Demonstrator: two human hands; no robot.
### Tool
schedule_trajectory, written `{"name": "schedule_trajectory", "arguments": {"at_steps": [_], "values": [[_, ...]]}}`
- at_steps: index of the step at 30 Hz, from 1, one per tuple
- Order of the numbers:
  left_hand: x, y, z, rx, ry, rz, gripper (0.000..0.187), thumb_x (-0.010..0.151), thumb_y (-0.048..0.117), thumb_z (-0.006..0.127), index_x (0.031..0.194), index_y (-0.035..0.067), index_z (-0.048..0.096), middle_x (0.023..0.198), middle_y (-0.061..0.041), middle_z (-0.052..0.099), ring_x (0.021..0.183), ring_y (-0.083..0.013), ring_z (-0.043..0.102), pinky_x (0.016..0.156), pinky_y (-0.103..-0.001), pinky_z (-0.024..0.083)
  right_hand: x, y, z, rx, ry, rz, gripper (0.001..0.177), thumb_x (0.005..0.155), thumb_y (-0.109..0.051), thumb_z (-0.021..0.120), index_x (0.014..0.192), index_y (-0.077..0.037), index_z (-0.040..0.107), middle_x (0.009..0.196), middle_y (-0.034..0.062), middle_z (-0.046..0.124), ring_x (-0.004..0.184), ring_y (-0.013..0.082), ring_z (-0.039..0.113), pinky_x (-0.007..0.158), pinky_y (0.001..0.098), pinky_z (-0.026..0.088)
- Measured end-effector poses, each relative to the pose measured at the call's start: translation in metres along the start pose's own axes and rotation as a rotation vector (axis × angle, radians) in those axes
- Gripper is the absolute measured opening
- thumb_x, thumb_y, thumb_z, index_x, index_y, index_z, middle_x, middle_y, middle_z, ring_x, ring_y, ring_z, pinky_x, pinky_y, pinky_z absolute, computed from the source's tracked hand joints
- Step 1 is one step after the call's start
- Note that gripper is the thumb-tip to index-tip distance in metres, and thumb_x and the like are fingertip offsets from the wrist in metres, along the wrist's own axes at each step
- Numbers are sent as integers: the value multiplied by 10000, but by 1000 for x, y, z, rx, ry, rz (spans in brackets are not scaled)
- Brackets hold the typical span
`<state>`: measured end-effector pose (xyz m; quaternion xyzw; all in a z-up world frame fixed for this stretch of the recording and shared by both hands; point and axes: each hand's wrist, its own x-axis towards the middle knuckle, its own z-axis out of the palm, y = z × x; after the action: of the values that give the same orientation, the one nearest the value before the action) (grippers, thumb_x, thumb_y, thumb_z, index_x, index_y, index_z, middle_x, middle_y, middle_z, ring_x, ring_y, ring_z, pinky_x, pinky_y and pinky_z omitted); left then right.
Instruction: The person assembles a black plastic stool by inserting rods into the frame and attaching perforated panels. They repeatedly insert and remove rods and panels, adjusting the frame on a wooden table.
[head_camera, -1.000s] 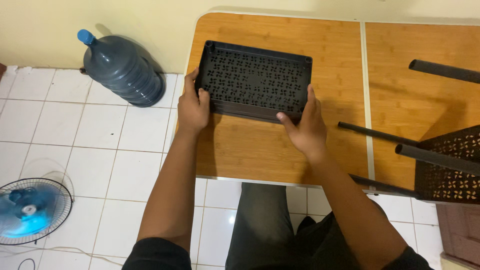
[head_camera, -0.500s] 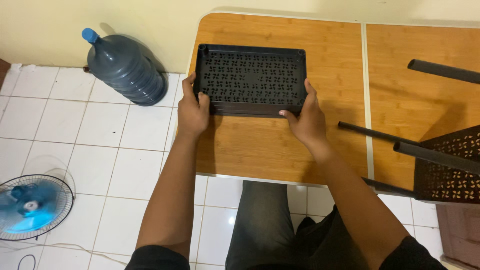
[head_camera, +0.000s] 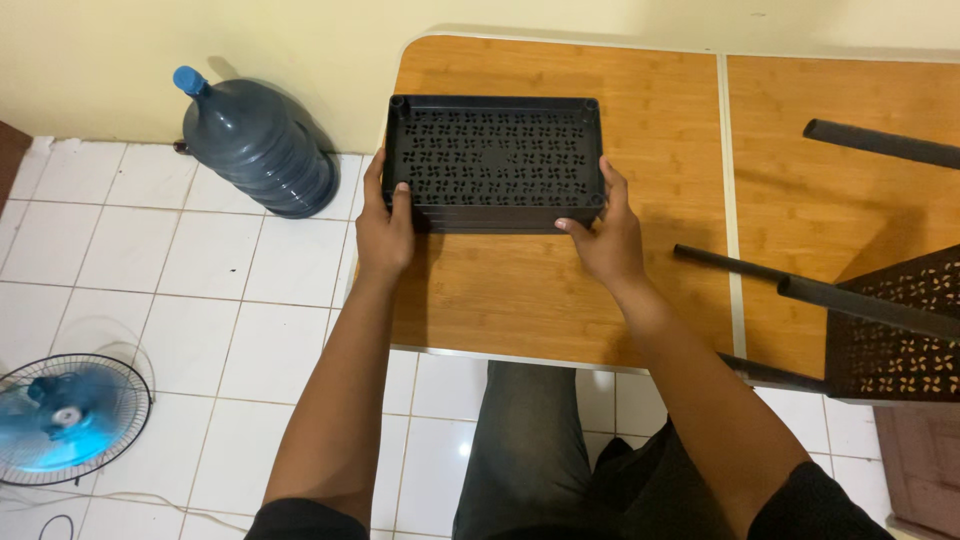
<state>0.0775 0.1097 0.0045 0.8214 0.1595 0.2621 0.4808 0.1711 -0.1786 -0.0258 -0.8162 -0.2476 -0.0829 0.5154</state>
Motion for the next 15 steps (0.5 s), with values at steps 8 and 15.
{"name": "schedule_trajectory", "arguments": {"at_steps": [8, 15], "values": [[9, -13, -2, -35, -61, -143, 532, 1077, 260, 466, 1591, 184, 353, 1563, -194, 490, 1450, -349, 468, 1185, -387, 366, 0, -1, 3, 91, -68, 72, 926, 921, 72, 733, 1627, -112, 163, 1616, 206, 406, 1434, 281, 511, 1100, 366, 454], [7, -10, -6, -6, -50, -59, 541, 1074, 284, 492, 1586, 173, 359, 1543, -202, 521, 1442, -360, 499, 1175, -397, 401, 2, -4, -8, 223, -144, 49, 919, 959, 65, 697, 1655, -142, 134, 1645, 199, 402, 1482, 277, 474, 1112, 353, 464]]}}
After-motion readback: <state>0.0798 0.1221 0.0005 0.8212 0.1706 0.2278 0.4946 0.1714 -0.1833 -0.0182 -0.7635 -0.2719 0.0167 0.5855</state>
